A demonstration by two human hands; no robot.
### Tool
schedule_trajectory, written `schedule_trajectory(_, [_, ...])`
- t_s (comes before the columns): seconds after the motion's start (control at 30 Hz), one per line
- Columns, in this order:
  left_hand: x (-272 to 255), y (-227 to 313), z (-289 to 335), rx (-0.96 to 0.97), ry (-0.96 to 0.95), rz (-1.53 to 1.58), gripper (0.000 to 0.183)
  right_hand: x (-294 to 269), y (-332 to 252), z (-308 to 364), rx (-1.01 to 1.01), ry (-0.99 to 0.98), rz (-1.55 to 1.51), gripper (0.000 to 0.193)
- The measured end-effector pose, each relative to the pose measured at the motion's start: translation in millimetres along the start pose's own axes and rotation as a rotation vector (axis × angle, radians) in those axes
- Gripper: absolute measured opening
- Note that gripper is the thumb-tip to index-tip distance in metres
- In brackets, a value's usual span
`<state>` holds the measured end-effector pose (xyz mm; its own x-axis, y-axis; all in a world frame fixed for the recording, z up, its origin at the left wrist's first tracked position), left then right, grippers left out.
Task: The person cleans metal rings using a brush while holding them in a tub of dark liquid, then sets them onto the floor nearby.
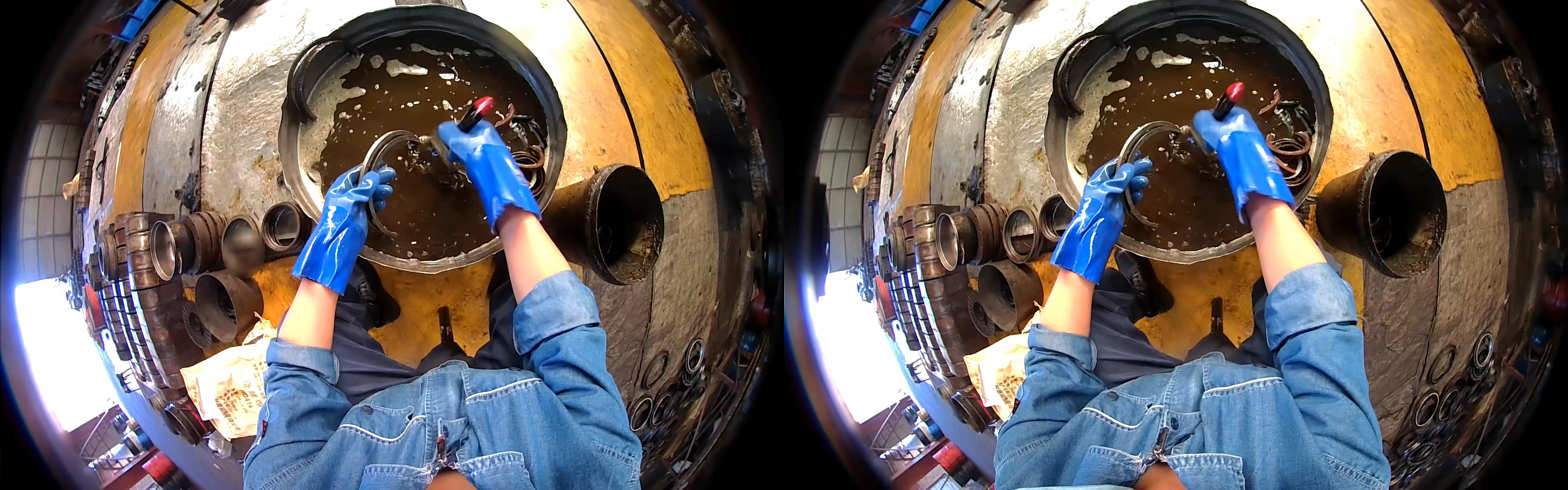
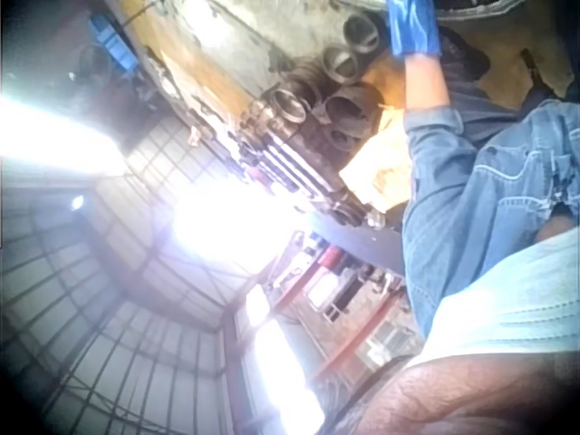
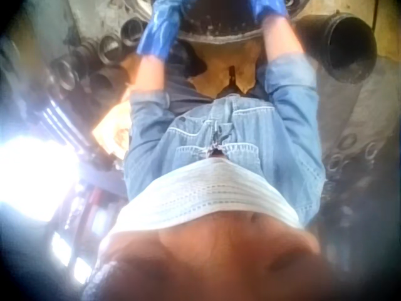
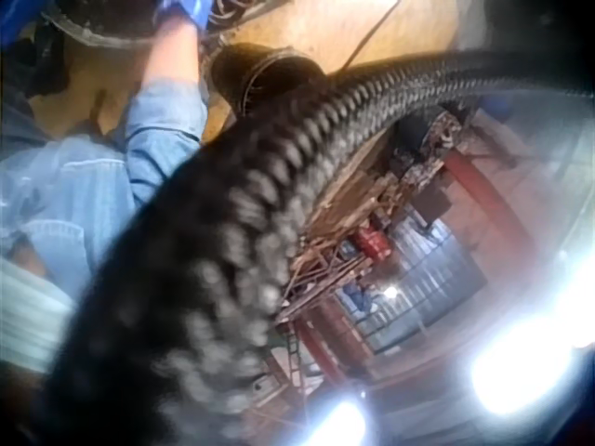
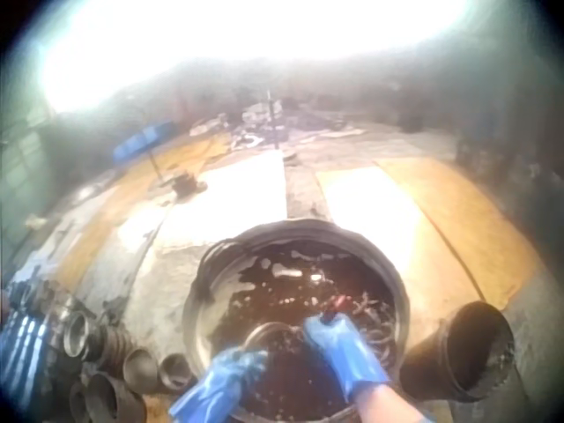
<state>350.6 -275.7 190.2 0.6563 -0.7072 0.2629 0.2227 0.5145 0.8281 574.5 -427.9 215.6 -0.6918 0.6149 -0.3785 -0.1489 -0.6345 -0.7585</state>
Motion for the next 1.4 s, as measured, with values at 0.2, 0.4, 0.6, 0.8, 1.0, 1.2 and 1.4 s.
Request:
schedule_trajectory(0.2, [9,-10,-8,-0.02,0.069,0.078,0.035,34,-33,28,-0.351,-0.169,-0.464,0.03])
schedule_trajectory(0.4, [33,-6,-2,-0.061,-0.037,0.286,0.028,1,11,3,-0.068,0.076,-0.068,0.031])
schedule_trajectory(0.6, [37,29,10,0.024,-0.051,0.203,0.028,12,-27,26,-0.446,-0.012,0.235,0.03])
schedule_trajectory(0.8, [39,52,27,0.138,-0.104,0.168,0.035,34,-67,67,-1.17,0.218,0.442,0.04])
schedule_trajectory(1.0, [40,57,24,0.133,-0.11,0.102,0.034,55,-23,35,-0.567,0.171,0.461,0.024])
schedule_trajectory(1.2, [28,49,15,0.085,-0.096,0.181,0.037,85,2,49,-0.177,-0.575,-0.166,0.024])
schedule_trajectory(1.4, [23,46,2,0.091,-0.077,0.097,0.042,99,13,62,0.116,-0.573,-0.688,0.029])
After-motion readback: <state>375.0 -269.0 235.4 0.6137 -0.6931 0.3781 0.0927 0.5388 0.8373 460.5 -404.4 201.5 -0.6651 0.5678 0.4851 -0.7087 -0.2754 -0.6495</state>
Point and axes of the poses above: each hand's wrist, its own z-axis away from the middle knuckle, its own x-axis out of the palm, y = z × x, the point moved 8 cm from there along -z, towards the middle knuckle, and after that the axes turned 1 degree about z, right-handed, at the moved point
